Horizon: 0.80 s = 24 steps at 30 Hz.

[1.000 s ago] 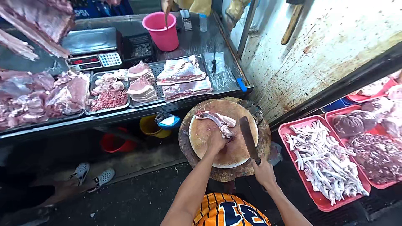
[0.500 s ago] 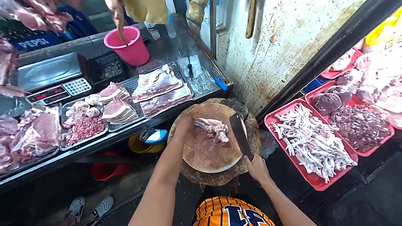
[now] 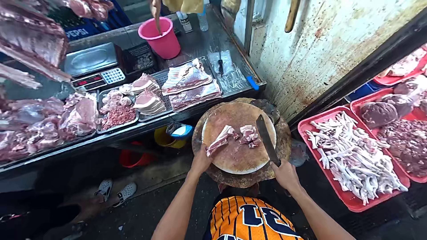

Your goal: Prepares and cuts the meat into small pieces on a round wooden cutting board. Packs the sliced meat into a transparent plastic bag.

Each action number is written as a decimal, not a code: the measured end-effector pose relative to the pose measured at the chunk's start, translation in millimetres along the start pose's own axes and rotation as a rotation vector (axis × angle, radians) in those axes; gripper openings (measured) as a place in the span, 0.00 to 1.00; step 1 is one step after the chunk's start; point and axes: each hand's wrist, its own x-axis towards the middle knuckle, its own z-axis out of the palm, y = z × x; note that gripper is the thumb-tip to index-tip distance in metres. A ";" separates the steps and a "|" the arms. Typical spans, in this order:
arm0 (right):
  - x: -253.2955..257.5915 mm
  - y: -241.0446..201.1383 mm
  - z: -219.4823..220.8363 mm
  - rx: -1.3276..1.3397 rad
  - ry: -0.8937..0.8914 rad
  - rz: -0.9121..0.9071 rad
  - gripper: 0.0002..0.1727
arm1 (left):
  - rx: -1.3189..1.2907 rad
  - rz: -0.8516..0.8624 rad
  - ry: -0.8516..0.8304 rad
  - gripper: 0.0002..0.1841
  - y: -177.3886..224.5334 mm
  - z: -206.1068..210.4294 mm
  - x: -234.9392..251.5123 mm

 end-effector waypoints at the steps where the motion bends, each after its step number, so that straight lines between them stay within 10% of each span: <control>1: -4.9 -8.5 -8.0 -0.029 -0.012 -0.033 0.25 | 0.034 0.014 0.035 0.31 -1.0 5.8 -6.6; 8: -38.0 -139.1 -85.7 0.226 0.058 -0.662 0.23 | 0.121 0.005 0.032 0.28 -21.6 2.5 -21.1; 13: -34.8 -204.6 -61.8 0.589 0.191 -0.979 0.13 | 0.122 0.042 0.030 0.24 -40.6 10.2 -22.2; 19: 39.0 -112.3 49.1 -0.248 -0.216 -0.389 0.29 | 0.119 0.099 0.153 0.22 -46.5 19.5 -23.5; 24: 29.5 -126.4 7.0 -0.171 -0.171 -0.362 0.26 | 0.031 0.031 0.193 0.33 -41.7 24.1 -28.3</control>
